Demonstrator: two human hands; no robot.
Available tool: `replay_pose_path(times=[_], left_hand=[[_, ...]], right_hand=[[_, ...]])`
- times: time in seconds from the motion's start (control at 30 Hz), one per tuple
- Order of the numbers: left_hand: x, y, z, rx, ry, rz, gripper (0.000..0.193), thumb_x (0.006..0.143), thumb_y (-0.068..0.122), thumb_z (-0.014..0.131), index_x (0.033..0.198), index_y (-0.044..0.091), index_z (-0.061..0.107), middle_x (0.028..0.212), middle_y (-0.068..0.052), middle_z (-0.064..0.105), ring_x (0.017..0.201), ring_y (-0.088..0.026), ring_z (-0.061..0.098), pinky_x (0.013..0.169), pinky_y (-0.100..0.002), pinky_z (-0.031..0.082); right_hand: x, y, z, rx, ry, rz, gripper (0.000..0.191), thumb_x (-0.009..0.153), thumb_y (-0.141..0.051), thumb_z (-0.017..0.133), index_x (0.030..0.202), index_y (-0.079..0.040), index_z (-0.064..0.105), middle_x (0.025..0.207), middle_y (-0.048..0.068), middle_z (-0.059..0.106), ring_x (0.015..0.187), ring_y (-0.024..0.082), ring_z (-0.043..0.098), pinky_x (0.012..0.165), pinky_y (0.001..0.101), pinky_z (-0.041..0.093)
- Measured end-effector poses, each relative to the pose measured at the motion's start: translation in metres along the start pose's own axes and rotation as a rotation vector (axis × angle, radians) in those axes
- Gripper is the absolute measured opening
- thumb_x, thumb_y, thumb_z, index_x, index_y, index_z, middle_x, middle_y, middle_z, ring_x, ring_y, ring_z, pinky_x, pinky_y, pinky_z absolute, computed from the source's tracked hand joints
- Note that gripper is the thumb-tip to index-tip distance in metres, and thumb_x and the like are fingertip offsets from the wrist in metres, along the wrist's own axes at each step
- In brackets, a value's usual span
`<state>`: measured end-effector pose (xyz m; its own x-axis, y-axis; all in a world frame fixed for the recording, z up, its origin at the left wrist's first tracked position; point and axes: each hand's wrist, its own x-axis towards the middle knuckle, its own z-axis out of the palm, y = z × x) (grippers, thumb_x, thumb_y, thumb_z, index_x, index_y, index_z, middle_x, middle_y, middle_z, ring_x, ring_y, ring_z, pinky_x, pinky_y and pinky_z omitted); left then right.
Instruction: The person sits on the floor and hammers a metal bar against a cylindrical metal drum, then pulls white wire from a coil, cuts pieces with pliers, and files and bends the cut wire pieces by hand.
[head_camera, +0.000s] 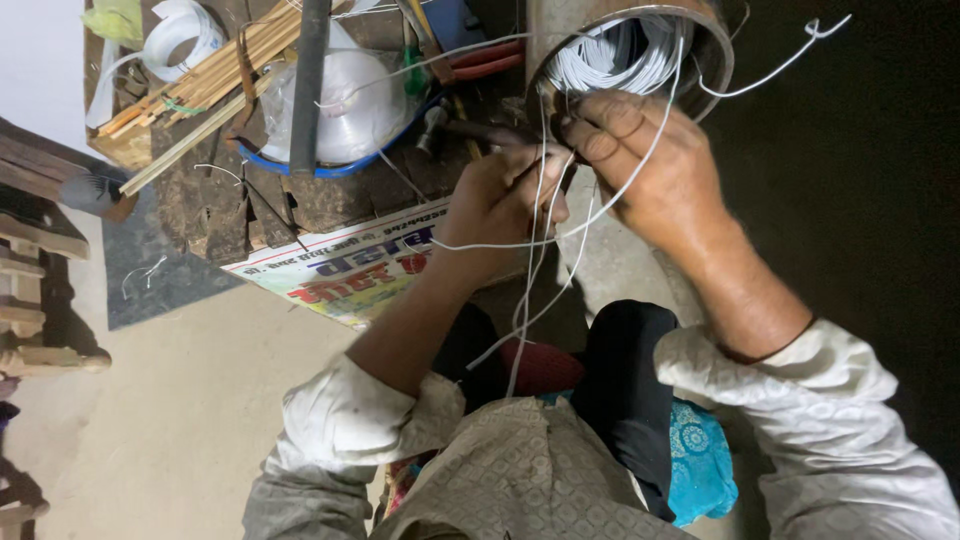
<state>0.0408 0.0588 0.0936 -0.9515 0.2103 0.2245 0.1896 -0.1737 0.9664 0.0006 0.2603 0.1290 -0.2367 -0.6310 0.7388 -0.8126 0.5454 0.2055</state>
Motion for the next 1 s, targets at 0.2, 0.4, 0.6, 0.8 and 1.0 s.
replay_pose_path(times=[0.2,0.4,0.6,0.8,1.0], left_hand=[[0.013,-0.002,0.006,-0.36,0.035,-0.252,0.021,0.101,0.026,0.062,0.095,0.007,0.068,0.065,-0.003,0.063,0.051,-0.01,0.054,0.048,-0.026,0.042],[0.007,-0.008,0.006,0.104,0.04,0.205,0.026,0.11,0.021,0.055,0.105,0.001,0.07,0.071,0.001,0.057,0.062,-0.006,0.053,0.057,-0.026,0.044],[-0.06,-0.005,0.006,0.254,0.058,0.141,0.028,0.109,0.017,0.053,0.123,-0.002,0.067,0.08,-0.005,0.065,0.073,-0.009,0.058,0.067,-0.028,0.049],[-0.169,-0.016,-0.012,0.379,0.061,-0.262,0.03,0.101,0.018,0.055,0.117,0.0,0.074,0.056,-0.007,0.06,0.048,-0.015,0.057,0.047,-0.029,0.044],[-0.249,-0.086,-0.067,0.297,-0.143,-0.739,0.032,0.099,0.022,0.058,0.114,0.0,0.075,0.062,-0.002,0.061,0.053,-0.01,0.056,0.051,-0.029,0.049]], right_hand=[[0.012,0.018,-0.008,-0.149,-0.135,-0.174,0.018,0.093,-0.008,0.072,0.11,-0.013,0.073,0.126,0.0,0.072,0.125,0.02,0.069,0.101,0.0356,0.055],[0.018,0.022,-0.006,-0.265,-0.12,-0.268,0.014,0.096,-0.013,0.071,0.109,-0.018,0.072,0.129,-0.002,0.073,0.128,0.017,0.068,0.091,0.0317,0.051],[0.012,0.024,0.002,-0.378,-0.081,-0.332,0.019,0.096,-0.014,0.071,0.114,-0.019,0.073,0.126,-0.002,0.074,0.127,0.016,0.067,0.09,0.0295,0.048],[0.009,0.025,0.006,-0.432,-0.075,-0.342,0.01,0.102,-0.016,0.07,0.112,-0.019,0.072,0.121,-0.004,0.072,0.126,0.014,0.065,0.094,0.0294,0.048],[0.011,0.016,0.002,-0.31,-0.107,-0.257,0.022,0.089,-0.015,0.073,0.111,-0.017,0.074,0.111,0.0,0.072,0.122,0.021,0.068,0.089,0.0359,0.051]])
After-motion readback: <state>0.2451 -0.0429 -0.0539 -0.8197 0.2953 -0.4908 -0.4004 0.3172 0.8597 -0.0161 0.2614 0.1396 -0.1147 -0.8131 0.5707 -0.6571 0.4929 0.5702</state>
